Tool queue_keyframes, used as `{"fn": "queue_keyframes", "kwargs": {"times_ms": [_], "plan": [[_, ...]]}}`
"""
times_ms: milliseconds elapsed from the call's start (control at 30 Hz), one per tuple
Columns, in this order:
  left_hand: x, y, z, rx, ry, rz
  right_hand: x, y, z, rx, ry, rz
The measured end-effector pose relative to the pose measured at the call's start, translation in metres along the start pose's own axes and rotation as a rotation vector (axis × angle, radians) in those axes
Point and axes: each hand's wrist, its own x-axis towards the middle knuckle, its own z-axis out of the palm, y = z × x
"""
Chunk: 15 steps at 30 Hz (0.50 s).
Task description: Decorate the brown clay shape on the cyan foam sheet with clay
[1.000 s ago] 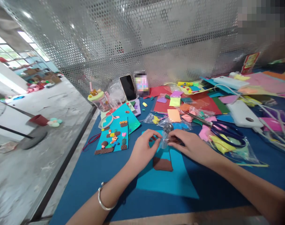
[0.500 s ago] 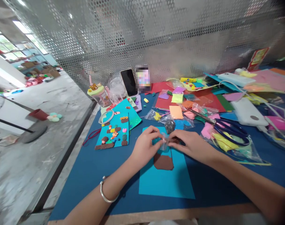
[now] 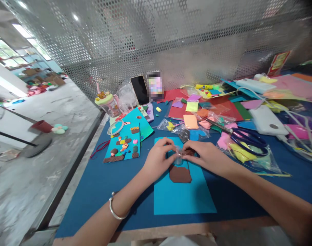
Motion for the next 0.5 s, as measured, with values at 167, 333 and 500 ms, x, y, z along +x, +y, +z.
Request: {"fn": "queue_keyframes", "kwargs": {"times_ms": [167,333,500], "plan": [[-0.005,0.003,-0.004,-0.076,0.064,-0.026,0.001,0.007,-0.006,-0.093,0.036,-0.032],[-0.022,0.008,-0.008,-0.135,0.108,-0.132,-0.001,0.014,-0.019,-0.323,0.099,0.048],[-0.041,0.007,-0.002,-0.032,-0.001,-0.051,-0.005,0.021,-0.027,-0.471,0.024,0.089]]}}
